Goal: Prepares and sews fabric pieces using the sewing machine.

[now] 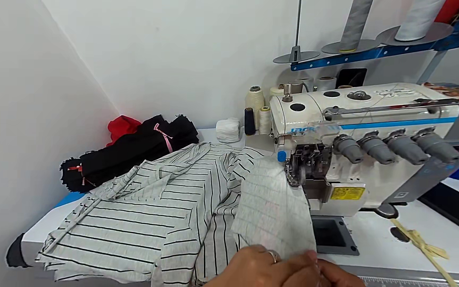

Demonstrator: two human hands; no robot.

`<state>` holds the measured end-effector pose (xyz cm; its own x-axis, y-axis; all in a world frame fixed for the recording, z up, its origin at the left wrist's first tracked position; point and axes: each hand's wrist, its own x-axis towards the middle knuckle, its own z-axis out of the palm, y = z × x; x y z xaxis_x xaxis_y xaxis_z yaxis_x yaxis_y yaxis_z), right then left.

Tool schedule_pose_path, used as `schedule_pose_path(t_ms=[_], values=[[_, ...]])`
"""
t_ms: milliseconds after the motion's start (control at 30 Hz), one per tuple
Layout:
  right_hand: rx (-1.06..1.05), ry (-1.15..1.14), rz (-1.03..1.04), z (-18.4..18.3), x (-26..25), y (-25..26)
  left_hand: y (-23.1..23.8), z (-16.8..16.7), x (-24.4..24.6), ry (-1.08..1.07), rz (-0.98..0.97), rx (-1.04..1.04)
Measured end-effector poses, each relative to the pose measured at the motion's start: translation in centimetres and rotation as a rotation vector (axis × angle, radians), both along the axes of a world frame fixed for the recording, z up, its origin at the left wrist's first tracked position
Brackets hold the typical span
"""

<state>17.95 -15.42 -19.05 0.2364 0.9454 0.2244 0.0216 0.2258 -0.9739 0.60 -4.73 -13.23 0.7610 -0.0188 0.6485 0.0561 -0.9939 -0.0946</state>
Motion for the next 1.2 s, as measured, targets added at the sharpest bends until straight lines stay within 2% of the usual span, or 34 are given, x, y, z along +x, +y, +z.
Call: schedule_pose_path(t_ms=[300,533,633,733,833,900,967,1100,1133,1167,1200], values=[[0.017,0.035,-0.107,1.9,0.1,2.7,2.3,1.7,3.0,-0.123,0.200,0.115],[0.056,0.056,-0.191,2.5,-0.1,4.9,3.1,1.5,5.7,-0.155,0.365,0.101],[0.071,0.069,-0.181,2.3,-0.1,5.1,3.4,0.9,5.3,-0.142,0.329,0.069],[0.024,0.078,-0.096,2.0,-0.3,5.0,3.1,0.4,3.3,-0.158,0.216,-0.096],[-0.064,0.096,0.004,2.0,-1.2,5.3,2.5,-0.4,1.0,-0.282,0.156,-0.190],[-0.059,0.193,0.074,2.1,-2.5,5.8,1.9,-0.6,0.1,-0.358,0.124,-0.217],[-0.039,0.392,0.159,2.9,-4.1,5.8,1.1,-0.6,-0.1,-0.395,0.095,-0.217],[-0.357,0.861,0.287,7.8,-6.0,5.2,0.8,-0.1,1.3,-0.335,0.130,-0.140],[-0.362,0.962,0.312,7.7,-6.6,5.9,1.2,0.1,1.6,-0.314,0.189,-0.152],[-0.287,1.021,0.347,5.8,-7.1,7.0,1.9,0.3,1.8,-0.295,0.263,-0.197],[-0.218,0.967,0.350,4.3,-7.5,7.9,2.8,0.6,1.9,-0.273,0.329,-0.276]])
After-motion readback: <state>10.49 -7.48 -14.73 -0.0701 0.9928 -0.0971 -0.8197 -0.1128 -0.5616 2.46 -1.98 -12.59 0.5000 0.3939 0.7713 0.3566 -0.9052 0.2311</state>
